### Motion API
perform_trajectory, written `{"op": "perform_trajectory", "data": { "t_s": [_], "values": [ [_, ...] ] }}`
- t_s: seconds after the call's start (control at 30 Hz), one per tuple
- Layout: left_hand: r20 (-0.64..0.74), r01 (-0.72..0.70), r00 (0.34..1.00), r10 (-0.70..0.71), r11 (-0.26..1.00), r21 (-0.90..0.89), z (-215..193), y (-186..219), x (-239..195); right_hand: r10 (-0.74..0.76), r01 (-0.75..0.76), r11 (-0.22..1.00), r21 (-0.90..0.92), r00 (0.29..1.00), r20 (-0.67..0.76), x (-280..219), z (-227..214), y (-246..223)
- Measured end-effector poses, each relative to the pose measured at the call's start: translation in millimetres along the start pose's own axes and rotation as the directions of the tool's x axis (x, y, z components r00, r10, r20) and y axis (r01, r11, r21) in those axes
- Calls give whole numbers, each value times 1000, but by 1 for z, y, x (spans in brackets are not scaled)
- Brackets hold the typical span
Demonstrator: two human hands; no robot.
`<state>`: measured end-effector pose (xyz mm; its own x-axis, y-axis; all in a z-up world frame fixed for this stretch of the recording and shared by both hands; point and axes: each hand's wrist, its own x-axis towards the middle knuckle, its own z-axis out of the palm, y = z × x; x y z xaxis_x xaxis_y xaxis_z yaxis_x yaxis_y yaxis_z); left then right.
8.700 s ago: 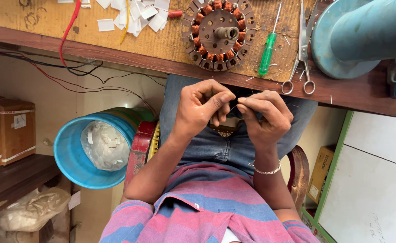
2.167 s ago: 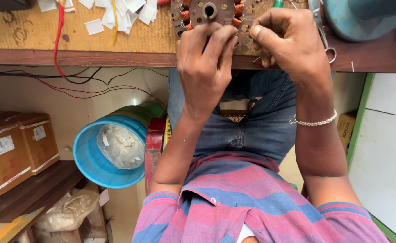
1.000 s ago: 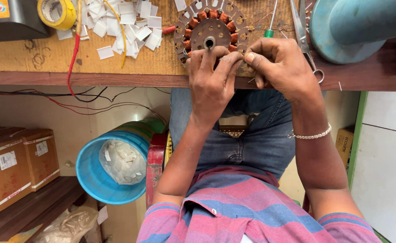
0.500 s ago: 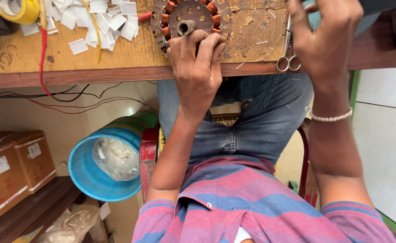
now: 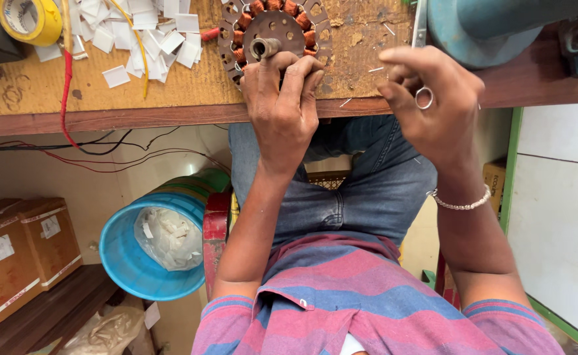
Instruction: The person works on a motor stator, using a screwdriver to adjust copper windings and inserting small white insulating pieces into slots. They then use scissors to trim a red wire and prepare it for connection.
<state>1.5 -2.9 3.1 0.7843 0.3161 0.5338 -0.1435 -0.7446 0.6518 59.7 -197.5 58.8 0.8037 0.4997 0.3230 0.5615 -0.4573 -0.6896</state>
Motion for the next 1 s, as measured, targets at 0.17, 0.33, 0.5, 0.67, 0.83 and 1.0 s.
{"op": "perform_trajectory", "data": {
  "t_s": [0.17,0.33,0.5,0.67,0.83,1.0],
  "values": [
    [10,1,1000,-1,1000,-2,-1,-1,0,-324,401,852,-337,909,262,12,-18,-5],
    [10,-2,1000,2,1000,3,-1,-1,0,-92,348,795,-496,878,469,23,-18,-11],
    [22,-49,999,48,998,45,-2,-5,-1,66,-26,997,-68,714,697,28,-13,-17],
    [28,-93,995,92,994,51,-4,-8,-4,98,-64,992,-112,937,335,33,-5,-18],
    [53,-154,987,149,984,92,-2,-9,-4,119,176,893,-414,795,595,34,-7,-19],
    [64,-148,988,143,986,72,-1,-13,-7,57,-54,998,-25,771,634,35,-5,-20]
  ]
}}
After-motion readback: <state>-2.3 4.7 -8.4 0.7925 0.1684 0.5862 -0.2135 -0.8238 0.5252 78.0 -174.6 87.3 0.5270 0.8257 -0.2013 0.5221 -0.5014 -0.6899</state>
